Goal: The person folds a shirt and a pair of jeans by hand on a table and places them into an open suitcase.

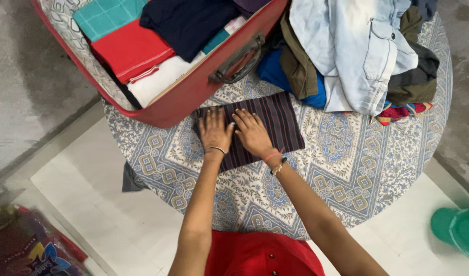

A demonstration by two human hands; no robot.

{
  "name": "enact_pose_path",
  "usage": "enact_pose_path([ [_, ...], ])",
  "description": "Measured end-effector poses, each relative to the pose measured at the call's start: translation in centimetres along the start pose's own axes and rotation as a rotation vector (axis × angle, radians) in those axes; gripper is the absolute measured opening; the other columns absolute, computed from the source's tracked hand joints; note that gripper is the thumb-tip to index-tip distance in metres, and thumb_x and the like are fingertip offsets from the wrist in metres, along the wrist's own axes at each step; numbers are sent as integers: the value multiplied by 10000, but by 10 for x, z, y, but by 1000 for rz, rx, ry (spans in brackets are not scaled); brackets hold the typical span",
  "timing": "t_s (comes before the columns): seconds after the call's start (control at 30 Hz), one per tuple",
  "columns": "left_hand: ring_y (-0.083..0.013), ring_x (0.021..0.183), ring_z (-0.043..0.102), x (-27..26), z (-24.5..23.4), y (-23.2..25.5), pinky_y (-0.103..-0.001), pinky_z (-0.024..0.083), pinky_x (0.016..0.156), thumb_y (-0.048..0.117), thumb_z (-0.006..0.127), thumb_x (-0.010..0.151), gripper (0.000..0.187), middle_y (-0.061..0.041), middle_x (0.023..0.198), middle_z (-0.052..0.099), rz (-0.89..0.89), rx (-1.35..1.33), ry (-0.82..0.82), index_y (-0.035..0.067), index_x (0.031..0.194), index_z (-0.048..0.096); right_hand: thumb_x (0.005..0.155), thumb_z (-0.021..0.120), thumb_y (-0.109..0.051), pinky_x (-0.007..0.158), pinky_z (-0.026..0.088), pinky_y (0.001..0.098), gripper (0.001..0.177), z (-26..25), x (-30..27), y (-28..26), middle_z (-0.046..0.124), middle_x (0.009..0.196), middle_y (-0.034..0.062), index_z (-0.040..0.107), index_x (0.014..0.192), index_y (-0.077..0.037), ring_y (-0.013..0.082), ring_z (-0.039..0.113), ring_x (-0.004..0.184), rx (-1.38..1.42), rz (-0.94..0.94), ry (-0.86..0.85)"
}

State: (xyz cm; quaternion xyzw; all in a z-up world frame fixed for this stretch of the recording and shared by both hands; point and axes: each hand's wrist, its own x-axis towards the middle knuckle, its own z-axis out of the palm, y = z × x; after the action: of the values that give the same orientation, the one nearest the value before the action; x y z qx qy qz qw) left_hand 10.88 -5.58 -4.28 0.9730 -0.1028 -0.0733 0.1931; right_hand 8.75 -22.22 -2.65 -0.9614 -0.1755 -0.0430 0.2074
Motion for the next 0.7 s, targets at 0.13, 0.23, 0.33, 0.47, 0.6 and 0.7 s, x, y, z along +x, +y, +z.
enact_pose_path([
  [0.13, -285, 1567, 111, 0, 2, -29, -479, 58, 1267, 556, 430, 999, 782, -111, 1687, 184, -142, 24, 20, 110, 1609, 231, 1013, 464, -558, 1241, 184, 559, 714, -2, -6, 73, 353, 1667, 101, 370, 1576, -129, 253, 280, 1552, -168, 256, -67],
  [0.23, -294, 1572, 99, 0, 7, -35, -471, 57, 1275, 563, 451, 995, 831, -142, 1694, 158, -139, 38, 38, 59, 1610, 212, 997, 431, -589, 1157, 143, 615, 762, -25, -23, 119, 333, 1654, 111, 327, 1576, -104, 291, 256, 1523, -217, 378, -94],
  [0.33, -299, 1571, 103, 3, 9, -32, -469, 61, 1271, 516, 450, 1004, 816, -162, 1695, 160, -132, 85, 50, 21, 1608, 216, 1037, 369, -618, 1268, 168, 566, 779, -35, -30, 129, 380, 1634, 97, 305, 1612, -96, 278, 306, 1540, -257, 633, -228],
  [0.47, -269, 1574, 109, -3, 14, -10, -513, 77, 1249, 414, 475, 975, 775, -142, 1704, 159, -64, 471, -72, 23, 1603, 244, 1027, 452, -509, 1257, 177, 545, 728, -31, -21, 78, 342, 1633, 173, 335, 1581, -52, 338, 284, 1535, -189, 390, 9],
  [0.6, -257, 1607, 151, 0, 39, 7, -461, 87, 1319, 383, 392, 1103, 636, -109, 1729, 218, 61, 127, 81, 35, 1625, 291, 1041, 469, -425, 1249, 169, 547, 591, -1, 14, 22, 319, 1672, 95, 394, 1555, -142, 272, 258, 1554, -68, 35, -154],
  [0.7, -293, 1593, 145, 9, 35, -7, -476, 90, 1297, 441, 391, 1066, 710, -149, 1707, 227, -69, 11, 51, 11, 1618, 272, 1057, 442, -415, 1237, 165, 556, 569, 15, 35, 31, 333, 1661, 80, 408, 1561, -154, 270, 265, 1536, -82, 45, -219],
])
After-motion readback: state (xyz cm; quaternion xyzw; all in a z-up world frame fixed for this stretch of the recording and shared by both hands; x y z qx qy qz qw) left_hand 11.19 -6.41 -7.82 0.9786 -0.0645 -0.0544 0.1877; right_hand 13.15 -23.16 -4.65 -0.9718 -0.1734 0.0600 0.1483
